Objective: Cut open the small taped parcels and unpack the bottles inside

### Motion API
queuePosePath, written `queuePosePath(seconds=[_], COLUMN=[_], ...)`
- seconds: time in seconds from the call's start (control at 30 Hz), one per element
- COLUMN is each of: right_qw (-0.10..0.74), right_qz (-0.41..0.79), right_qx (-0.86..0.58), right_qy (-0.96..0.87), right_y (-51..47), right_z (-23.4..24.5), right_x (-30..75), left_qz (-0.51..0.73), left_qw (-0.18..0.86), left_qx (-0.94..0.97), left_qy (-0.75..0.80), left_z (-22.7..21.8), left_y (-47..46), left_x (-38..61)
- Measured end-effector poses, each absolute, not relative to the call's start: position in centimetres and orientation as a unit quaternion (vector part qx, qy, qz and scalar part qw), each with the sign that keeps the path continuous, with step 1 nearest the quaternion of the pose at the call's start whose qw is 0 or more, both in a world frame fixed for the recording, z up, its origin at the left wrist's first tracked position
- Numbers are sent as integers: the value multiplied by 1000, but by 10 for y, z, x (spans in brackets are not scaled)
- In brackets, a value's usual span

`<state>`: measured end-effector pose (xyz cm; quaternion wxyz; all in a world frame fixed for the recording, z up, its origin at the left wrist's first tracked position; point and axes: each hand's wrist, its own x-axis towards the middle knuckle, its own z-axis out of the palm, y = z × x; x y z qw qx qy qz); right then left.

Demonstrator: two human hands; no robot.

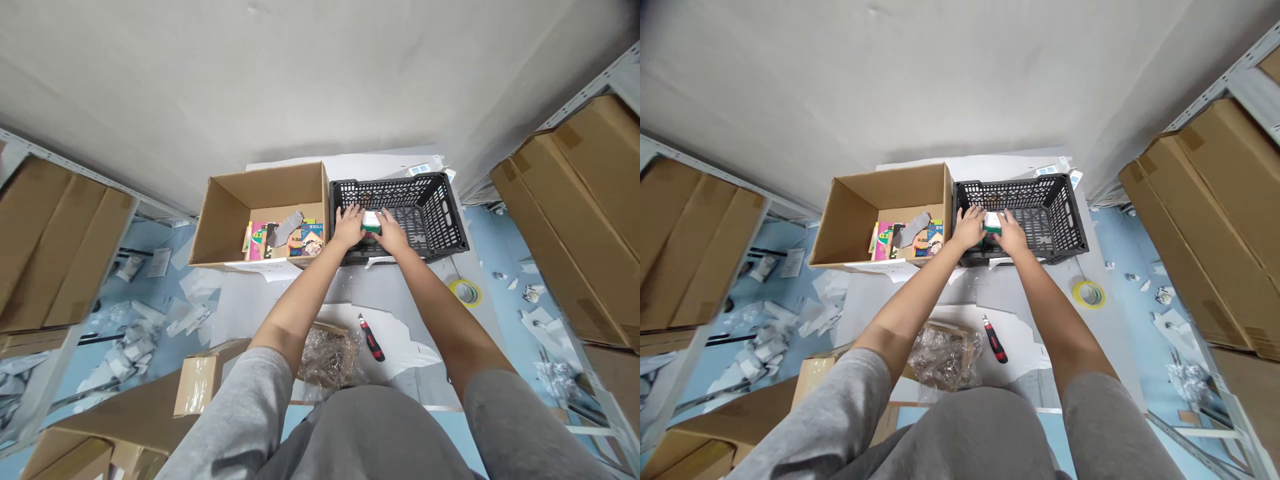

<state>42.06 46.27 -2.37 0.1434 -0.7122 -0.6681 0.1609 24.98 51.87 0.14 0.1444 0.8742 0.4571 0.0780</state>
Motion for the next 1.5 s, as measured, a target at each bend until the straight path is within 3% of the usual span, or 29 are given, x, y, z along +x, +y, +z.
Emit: queuePosePath(seconds=[0.17, 0.27, 0.5, 0.63, 0.7, 0.8, 0.93, 1.03, 1.13, 1.3, 1.5], right_qw=[246, 247, -27, -92, -84, -2, 179, 257, 265, 252, 194], right_qz=[142, 206, 390, 440, 468, 443, 356, 322, 359, 391, 295], right_qx=[-685, -680, -687, -681, -673, -709, -774, -835, -843, -824, -843], right_qy=[-670, -659, -612, -578, -566, -548, -493, -365, -302, -323, -406], right_y=[408, 343, 211, 194, 191, 184, 172, 164, 156, 150, 150], right_z=[0, 4, -21, -39, -46, -57, -76, -89, -96, -87, -42], right_x=[387, 355, 292, 270, 261, 246, 233, 230, 231, 225, 218], left_qz=[234, 258, 36, -168, -207, -184, 28, 176, 243, 230, 205], left_qw=[184, 190, 171, 301, 361, 355, 412, 454, 524, 620, 476], left_qx=[807, 763, 672, 600, 584, 575, 548, 469, 457, 464, 594], left_qy=[510, 561, 720, 722, 696, 714, 727, 737, 676, 590, 615], left_z=[30, 42, 29, 2, -14, -39, -74, -95, -102, -90, -43], left_y=[477, 423, 301, 268, 258, 247, 236, 228, 220, 206, 207], left_x=[203, 151, 30, -10, -22, -33, -43, -49, -54, -61, -49])
